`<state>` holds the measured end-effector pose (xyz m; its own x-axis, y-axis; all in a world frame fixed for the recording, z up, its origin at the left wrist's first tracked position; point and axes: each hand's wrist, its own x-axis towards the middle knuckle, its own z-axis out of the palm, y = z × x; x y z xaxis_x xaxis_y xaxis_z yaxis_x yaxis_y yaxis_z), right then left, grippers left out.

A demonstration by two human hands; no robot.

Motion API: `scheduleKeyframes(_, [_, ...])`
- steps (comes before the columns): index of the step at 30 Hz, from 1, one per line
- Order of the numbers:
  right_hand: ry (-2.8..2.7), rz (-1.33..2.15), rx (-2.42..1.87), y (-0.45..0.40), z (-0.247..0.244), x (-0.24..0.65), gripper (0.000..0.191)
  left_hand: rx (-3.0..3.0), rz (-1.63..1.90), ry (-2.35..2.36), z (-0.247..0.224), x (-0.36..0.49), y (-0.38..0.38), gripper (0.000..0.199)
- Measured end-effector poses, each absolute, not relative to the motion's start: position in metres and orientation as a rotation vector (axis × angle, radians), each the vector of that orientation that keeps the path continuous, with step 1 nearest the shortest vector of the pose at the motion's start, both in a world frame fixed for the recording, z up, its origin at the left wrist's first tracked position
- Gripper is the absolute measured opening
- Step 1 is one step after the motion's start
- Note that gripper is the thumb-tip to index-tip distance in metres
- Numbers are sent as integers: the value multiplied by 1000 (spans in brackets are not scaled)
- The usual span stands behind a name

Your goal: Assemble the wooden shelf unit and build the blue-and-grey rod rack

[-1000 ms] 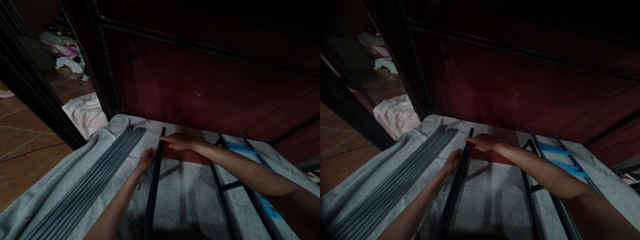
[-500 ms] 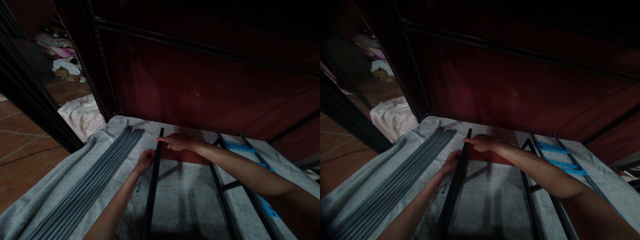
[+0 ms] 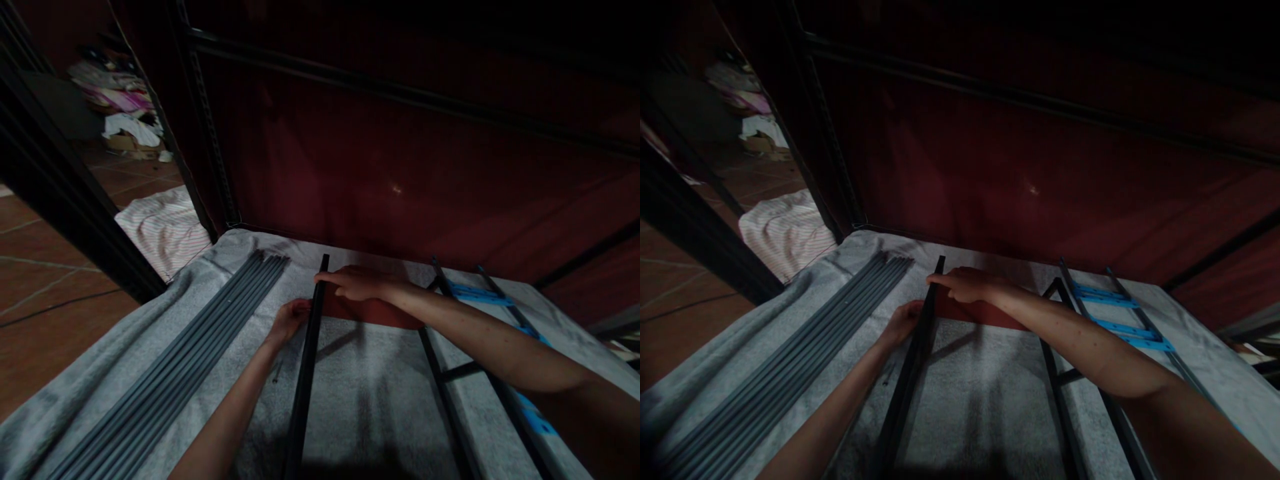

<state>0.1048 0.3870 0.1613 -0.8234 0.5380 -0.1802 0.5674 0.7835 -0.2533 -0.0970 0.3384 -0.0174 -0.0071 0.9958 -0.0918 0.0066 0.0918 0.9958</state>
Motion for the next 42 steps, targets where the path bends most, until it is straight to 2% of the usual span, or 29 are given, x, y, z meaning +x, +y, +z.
scheduleKeyframes(6, [2851, -438, 863, 388, 161, 105, 63, 1156, 1084, 1341, -18, -98, 344, 19])
scheduleKeyframes(10, [2810, -407, 902, 388, 161, 104, 64, 1179, 1110, 1323, -21, -95, 345, 6])
scheduleKeyframes(15, [2820, -416, 910, 387, 161, 104, 65, 1164, 1125, 1294, -23, -96, 341, 20])
scheduleKeyframes(24, [2812, -409, 892, 387, 162, 103, 63, 1201, 1126, 1317, -22, -96, 346, 7])
scheduleKeyframes(35, [2793, -407, 933, 385, 164, 103, 66, 1232, 1054, 1314, -20, -98, 347, 16])
scheduleKeyframes(42, [2801, -429, 931, 385, 163, 103, 65, 1295, 1120, 1284, -27, -98, 344, 12])
